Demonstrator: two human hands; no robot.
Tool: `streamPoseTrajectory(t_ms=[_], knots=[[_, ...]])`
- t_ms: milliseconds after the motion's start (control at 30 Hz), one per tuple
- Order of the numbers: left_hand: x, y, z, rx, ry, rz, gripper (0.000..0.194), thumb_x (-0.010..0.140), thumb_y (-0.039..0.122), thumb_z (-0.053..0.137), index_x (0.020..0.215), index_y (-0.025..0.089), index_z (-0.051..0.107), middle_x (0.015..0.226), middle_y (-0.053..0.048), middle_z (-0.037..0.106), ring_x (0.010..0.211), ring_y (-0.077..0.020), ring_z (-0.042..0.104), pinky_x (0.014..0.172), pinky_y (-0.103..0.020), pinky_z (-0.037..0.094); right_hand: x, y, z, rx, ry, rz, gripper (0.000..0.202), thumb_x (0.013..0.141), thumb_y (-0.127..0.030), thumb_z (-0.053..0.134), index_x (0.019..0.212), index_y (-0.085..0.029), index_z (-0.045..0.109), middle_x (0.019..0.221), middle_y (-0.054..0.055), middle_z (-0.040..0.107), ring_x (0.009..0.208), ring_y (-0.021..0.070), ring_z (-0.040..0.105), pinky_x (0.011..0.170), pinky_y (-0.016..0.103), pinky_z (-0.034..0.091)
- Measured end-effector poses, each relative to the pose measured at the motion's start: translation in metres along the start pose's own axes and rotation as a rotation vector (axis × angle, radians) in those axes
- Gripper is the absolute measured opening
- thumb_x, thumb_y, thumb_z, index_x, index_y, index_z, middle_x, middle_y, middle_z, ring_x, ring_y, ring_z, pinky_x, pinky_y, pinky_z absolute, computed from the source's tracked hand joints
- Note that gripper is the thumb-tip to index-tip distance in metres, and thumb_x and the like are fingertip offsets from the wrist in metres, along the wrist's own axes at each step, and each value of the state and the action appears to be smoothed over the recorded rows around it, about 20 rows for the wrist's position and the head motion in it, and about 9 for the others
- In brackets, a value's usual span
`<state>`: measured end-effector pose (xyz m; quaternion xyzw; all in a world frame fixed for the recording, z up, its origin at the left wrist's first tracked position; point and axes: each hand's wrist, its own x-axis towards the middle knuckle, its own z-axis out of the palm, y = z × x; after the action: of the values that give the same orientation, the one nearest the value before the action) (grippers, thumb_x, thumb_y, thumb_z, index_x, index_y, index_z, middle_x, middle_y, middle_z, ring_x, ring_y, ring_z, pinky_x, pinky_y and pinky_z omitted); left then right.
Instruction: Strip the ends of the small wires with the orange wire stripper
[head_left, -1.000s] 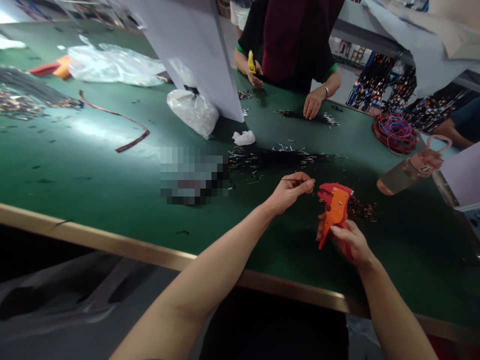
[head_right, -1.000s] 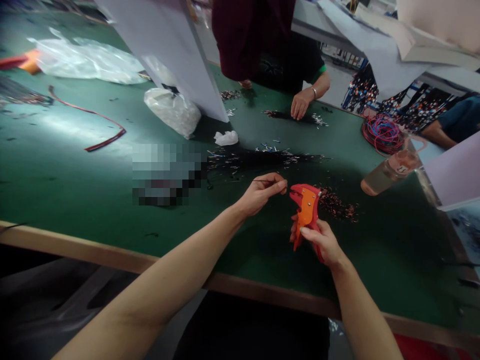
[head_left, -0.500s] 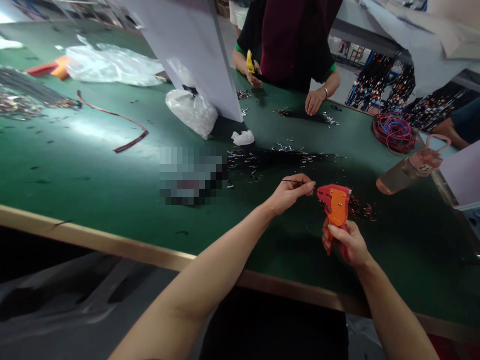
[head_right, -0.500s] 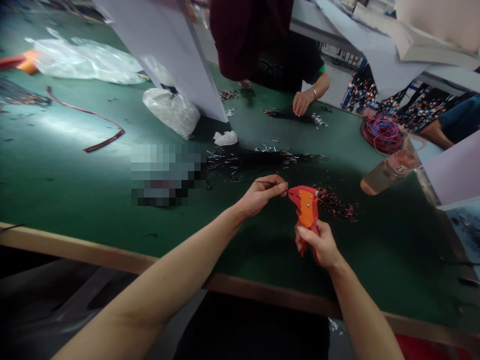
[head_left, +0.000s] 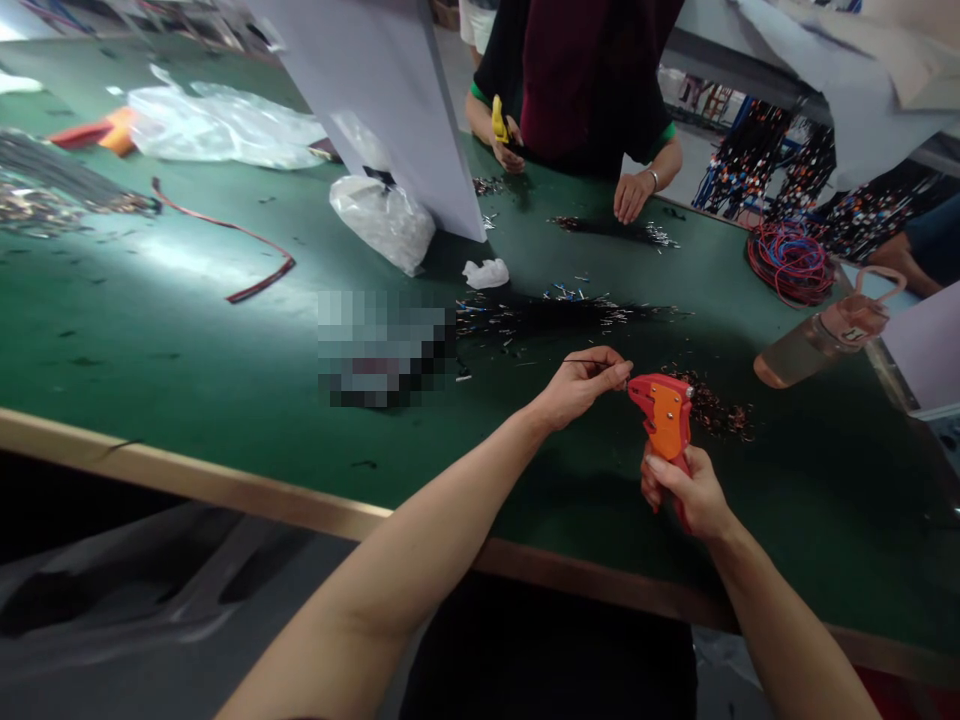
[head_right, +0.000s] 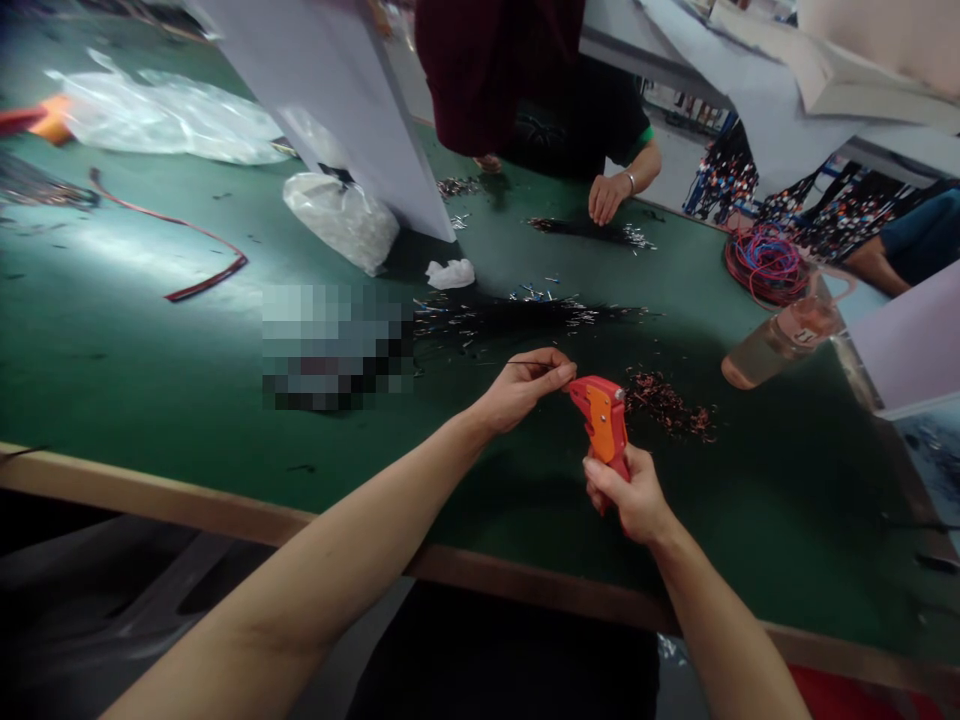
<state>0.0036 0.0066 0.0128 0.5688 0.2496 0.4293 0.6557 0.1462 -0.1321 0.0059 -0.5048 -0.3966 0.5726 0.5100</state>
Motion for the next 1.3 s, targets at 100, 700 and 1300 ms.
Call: streamPoseTrajectory(t_ms=[100, 700, 1300], knots=[[0.000, -0.001, 0.000, -0.012, -0.004, -0.010, 0.037, 0.068, 0.052, 0.075, 0.066, 0.017, 0.062, 0.061, 0.001, 0.057, 0.059, -0.0109, 0.051, 0.062, -0.027, 0.045, -0.001, 0.000, 0.001, -0.008, 0.002, -0.008, 0.030, 0.075, -0.041, 0.072, 0.069, -0.018, 0.054, 0.051, -0.006, 0.048, 0.040, 0.0078, 0.042, 0.039, 0.022, 0.035], [0.004, 0.000, 0.000, -0.016, 0.079, -0.009, 0.040, 0.067, 0.053, 0.075, 0.064, 0.016, 0.059, 0.060, 0.002, 0.056, 0.060, -0.0100, 0.049, 0.064, -0.025, 0.041, 0.009, 0.002, -0.010, 0.252, -0.123, -0.010, 0.028, 0.077, -0.035, 0.072, 0.098, -0.018, 0.068, 0.084, 0.004, 0.068, 0.074, 0.0197, 0.066, 0.078, 0.039, 0.055], [0.003, -0.004, 0.002, 0.008, 0.016, -0.005, 0.038, 0.069, 0.052, 0.073, 0.066, 0.016, 0.060, 0.061, 0.002, 0.057, 0.061, -0.0110, 0.051, 0.066, -0.027, 0.044, 0.012, 0.007, -0.011, 0.159, -0.147, -0.025, 0.032, 0.077, -0.039, 0.073, 0.099, -0.017, 0.068, 0.082, 0.005, 0.068, 0.073, 0.0198, 0.066, 0.068, 0.033, 0.053]])
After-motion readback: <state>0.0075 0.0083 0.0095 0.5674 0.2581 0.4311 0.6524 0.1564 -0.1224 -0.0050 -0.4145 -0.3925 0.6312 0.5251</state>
